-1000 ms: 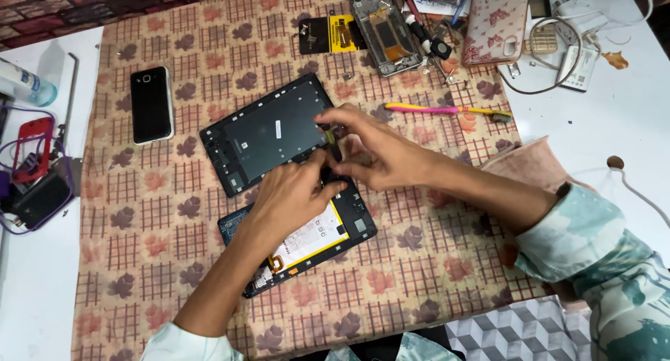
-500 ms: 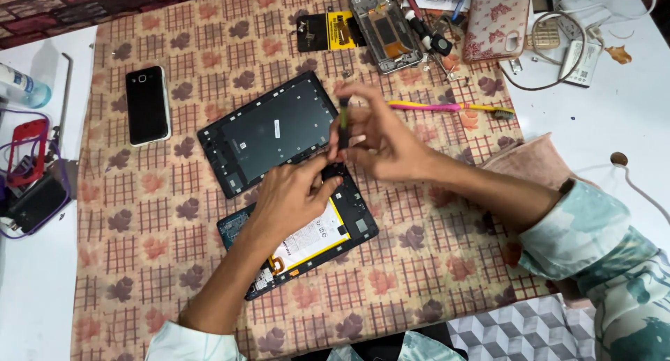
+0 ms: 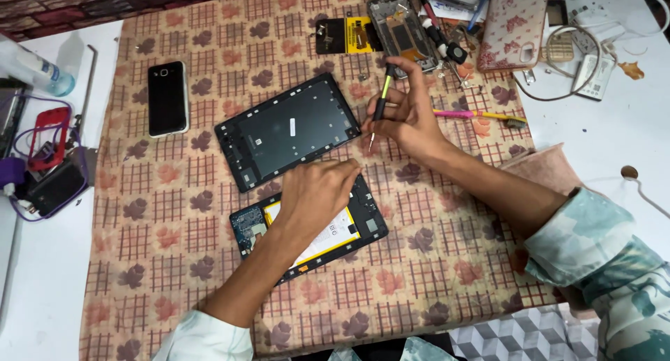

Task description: The person disassembles a tablet by removing screws and prying off the back cover. They disconnect the battery and remove the motherboard, then use a soldering iron to work on the motherboard's components.

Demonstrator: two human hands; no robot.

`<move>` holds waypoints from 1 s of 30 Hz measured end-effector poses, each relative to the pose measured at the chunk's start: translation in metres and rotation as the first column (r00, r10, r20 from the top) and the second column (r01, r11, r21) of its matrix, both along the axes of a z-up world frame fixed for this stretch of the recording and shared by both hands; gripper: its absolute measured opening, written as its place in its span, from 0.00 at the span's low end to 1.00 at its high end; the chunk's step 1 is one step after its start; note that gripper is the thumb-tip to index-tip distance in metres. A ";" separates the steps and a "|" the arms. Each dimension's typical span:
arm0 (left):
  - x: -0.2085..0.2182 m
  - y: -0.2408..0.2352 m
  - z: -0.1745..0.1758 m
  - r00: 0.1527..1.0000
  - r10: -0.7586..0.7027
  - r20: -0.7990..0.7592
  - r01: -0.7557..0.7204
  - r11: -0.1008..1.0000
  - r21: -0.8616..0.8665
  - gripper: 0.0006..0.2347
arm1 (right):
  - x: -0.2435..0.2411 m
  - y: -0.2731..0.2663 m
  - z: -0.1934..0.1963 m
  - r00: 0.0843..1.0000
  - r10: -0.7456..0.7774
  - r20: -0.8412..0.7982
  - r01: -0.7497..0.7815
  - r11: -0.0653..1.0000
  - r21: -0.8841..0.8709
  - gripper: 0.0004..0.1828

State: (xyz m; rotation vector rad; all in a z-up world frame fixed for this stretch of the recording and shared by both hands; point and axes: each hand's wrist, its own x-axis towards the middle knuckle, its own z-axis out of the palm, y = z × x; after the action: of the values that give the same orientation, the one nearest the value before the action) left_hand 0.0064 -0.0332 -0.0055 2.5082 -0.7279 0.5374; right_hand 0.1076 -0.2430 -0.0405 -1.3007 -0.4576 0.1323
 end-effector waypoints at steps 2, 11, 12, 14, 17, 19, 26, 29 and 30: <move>0.000 -0.002 -0.002 1.000 0.021 0.002 -0.021 0.994 0.108 0.06 | 0.000 0.000 -0.001 1.000 0.000 0.015 0.001 1.000 -0.017 0.51; 0.001 -0.002 -0.010 0.988 -0.019 0.152 -0.057 0.876 0.479 0.06 | 0.000 0.002 -0.003 1.000 0.011 0.021 -0.011 1.000 -0.029 0.51; 0.001 -0.003 -0.011 0.988 -0.023 0.155 -0.057 0.868 0.493 0.05 | 0.000 0.002 -0.002 1.000 0.012 0.028 -0.011 0.999 -0.036 0.51; 0.001 -0.003 -0.011 0.987 -0.027 0.158 -0.055 0.869 0.491 0.05 | 0.001 0.001 -0.003 0.999 0.014 0.034 -0.012 0.999 -0.040 0.51; 0.005 -0.002 -0.012 0.990 -0.026 0.137 -0.042 0.880 0.474 0.05 | 0.001 0.001 -0.003 0.999 0.013 0.050 -0.009 0.997 -0.071 0.52; 0.009 -0.002 -0.012 0.995 -0.025 0.094 -0.026 0.867 0.498 0.04 | 0.001 0.001 -0.002 0.998 0.012 0.055 -0.008 0.997 -0.071 0.51; 0.015 0.010 -0.004 0.967 -0.051 -0.250 0.032 0.996 -0.078 0.06 | -0.003 0.004 0.007 1.000 0.009 -0.005 -0.010 0.997 -0.076 0.49; 0.014 0.014 -0.001 0.959 -0.103 -0.264 0.048 0.977 -0.210 0.06 | -0.005 0.005 0.011 0.999 0.050 0.015 -0.048 0.994 -0.102 0.47; 0.015 0.013 0.000 0.957 -0.113 -0.269 0.052 0.974 -0.221 0.06 | -0.005 0.005 0.012 0.997 0.070 0.034 -0.066 0.992 -0.105 0.47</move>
State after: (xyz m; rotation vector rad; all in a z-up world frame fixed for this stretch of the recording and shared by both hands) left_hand 0.0214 -0.0199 -0.0056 2.2798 -0.6276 0.2095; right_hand 0.1028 -0.2381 -0.0283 -1.3922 -0.5330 0.1908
